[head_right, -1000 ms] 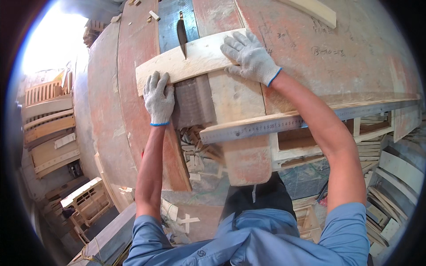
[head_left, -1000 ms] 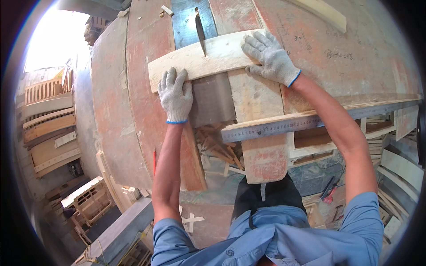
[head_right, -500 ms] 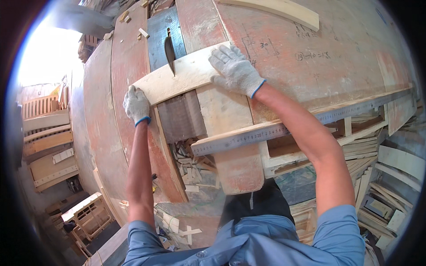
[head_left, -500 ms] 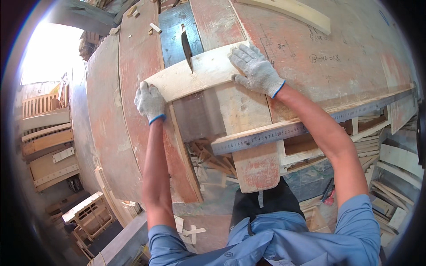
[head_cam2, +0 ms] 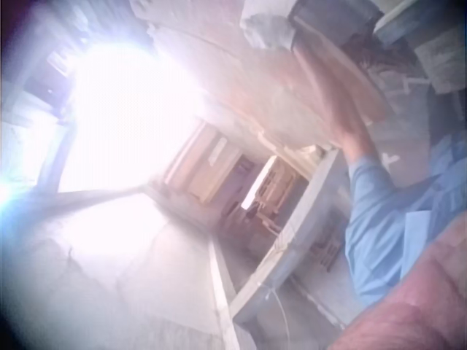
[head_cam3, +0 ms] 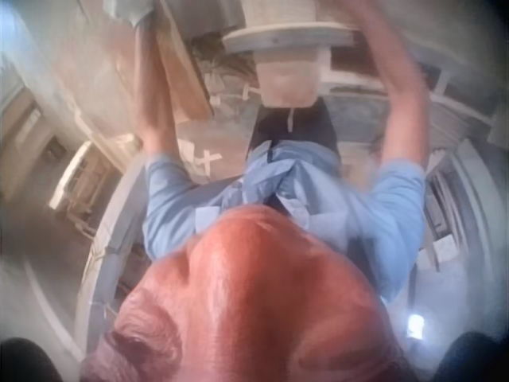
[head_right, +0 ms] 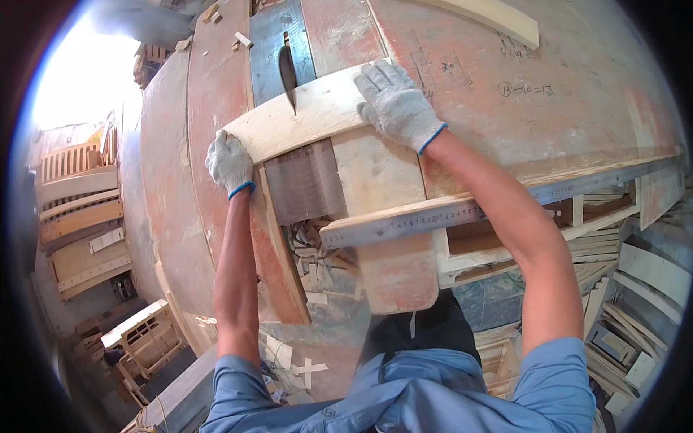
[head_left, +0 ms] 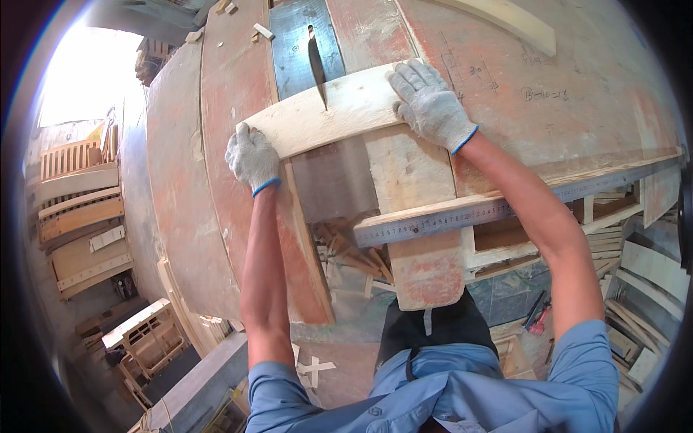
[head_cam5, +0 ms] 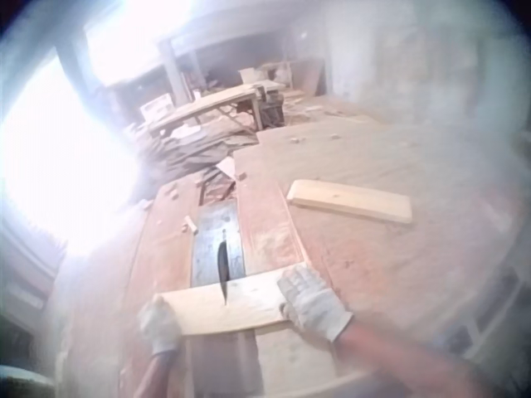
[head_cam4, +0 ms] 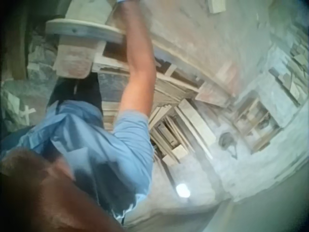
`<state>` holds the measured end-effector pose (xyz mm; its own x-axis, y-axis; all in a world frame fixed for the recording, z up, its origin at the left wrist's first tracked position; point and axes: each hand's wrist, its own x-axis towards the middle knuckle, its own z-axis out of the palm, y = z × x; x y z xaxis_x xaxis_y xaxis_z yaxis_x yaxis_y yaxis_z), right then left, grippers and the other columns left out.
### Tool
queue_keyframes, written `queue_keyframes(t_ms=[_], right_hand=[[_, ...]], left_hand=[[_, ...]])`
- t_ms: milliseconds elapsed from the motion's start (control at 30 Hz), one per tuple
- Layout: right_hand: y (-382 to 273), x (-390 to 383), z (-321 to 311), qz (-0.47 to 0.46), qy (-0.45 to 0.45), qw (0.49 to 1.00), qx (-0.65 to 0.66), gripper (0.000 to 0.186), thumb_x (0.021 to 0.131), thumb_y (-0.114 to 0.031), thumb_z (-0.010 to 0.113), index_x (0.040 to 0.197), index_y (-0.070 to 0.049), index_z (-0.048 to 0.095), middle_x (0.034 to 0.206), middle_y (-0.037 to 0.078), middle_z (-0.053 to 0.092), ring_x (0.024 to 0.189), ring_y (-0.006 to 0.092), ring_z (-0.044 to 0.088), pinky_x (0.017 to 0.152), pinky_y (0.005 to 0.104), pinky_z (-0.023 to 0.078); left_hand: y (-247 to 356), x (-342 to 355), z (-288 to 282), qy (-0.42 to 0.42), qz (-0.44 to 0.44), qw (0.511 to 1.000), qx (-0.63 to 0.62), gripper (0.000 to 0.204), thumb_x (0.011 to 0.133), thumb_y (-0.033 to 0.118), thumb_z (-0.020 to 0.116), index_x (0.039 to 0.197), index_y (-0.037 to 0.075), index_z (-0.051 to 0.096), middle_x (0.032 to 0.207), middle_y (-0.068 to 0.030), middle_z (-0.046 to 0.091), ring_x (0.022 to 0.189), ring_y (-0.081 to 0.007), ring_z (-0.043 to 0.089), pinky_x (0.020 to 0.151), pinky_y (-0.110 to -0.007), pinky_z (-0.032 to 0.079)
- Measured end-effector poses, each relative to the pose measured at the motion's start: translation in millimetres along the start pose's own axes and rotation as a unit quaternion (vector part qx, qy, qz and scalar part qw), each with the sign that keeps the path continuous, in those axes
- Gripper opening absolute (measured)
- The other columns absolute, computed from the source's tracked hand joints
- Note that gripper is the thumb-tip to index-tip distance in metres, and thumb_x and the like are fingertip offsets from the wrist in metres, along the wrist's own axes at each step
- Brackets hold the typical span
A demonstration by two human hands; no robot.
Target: The person uses a table saw to cut small wooden pieces, measures them with a tape measure, and assembles them into a wooden frame. The person then uses a nail gun to fasten the pieces together.
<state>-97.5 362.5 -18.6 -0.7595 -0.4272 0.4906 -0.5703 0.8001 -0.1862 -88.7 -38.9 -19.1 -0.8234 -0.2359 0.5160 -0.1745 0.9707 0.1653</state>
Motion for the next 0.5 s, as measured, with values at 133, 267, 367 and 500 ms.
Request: queue_keyframes(t_ms=[133,267,367,500], right_hand=[[1.5,0.6,4.3,-0.001,0.001,1.0,-0.004,0.055,0.105,-0.033,0.067,0.151,-0.004,0.062,0.154,0.02,0.062,0.149,0.0399,0.052,0.129,0.0516,0.036],[2.7,-0.4,6.8,-0.008,-0.001,1.0,-0.016,0.052,0.105,-0.028,0.067,0.152,-0.005,0.061,0.156,0.02,0.061,0.15,0.0393,0.052,0.129,0.05,0.037],[3.3,0.7,4.2,-0.017,0.008,1.0,-0.007,0.049,0.107,-0.031,0.064,0.148,-0.003,0.064,0.152,0.02,0.064,0.148,0.0397,0.054,0.129,0.0515,0.037],[4.5,2.0,6.4,-0.025,0.022,0.999,-0.018,0.048,0.108,-0.032,0.063,0.145,-0.002,0.066,0.15,0.019,0.066,0.146,0.0395,0.055,0.128,0.0521,0.037]], left_hand=[[-1.2,1.0,1.5,0.007,-0.004,1.0,-0.002,0.026,0.102,0.025,0.063,0.125,0.016,0.07,0.114,-0.0163,0.073,0.112,-0.0419,0.067,0.097,-0.055,0.052],[-1.5,0.7,-0.3,0.004,-0.018,1.0,-0.011,0.026,0.102,0.025,0.063,0.125,0.016,0.071,0.116,-0.0161,0.074,0.113,-0.0421,0.067,0.097,-0.055,0.052],[1.8,-1.9,-3.8,-0.003,-0.028,1.0,-0.004,0.026,0.102,0.025,0.063,0.125,0.017,0.071,0.118,-0.0159,0.074,0.114,-0.0422,0.067,0.098,-0.054,0.052],[1.0,-2.3,-5.0,-0.026,-0.044,0.999,-0.008,0.03,0.104,0.029,0.061,0.127,0.016,0.075,0.123,-0.0174,0.076,0.119,-0.0406,0.068,0.103,-0.053,0.052]])
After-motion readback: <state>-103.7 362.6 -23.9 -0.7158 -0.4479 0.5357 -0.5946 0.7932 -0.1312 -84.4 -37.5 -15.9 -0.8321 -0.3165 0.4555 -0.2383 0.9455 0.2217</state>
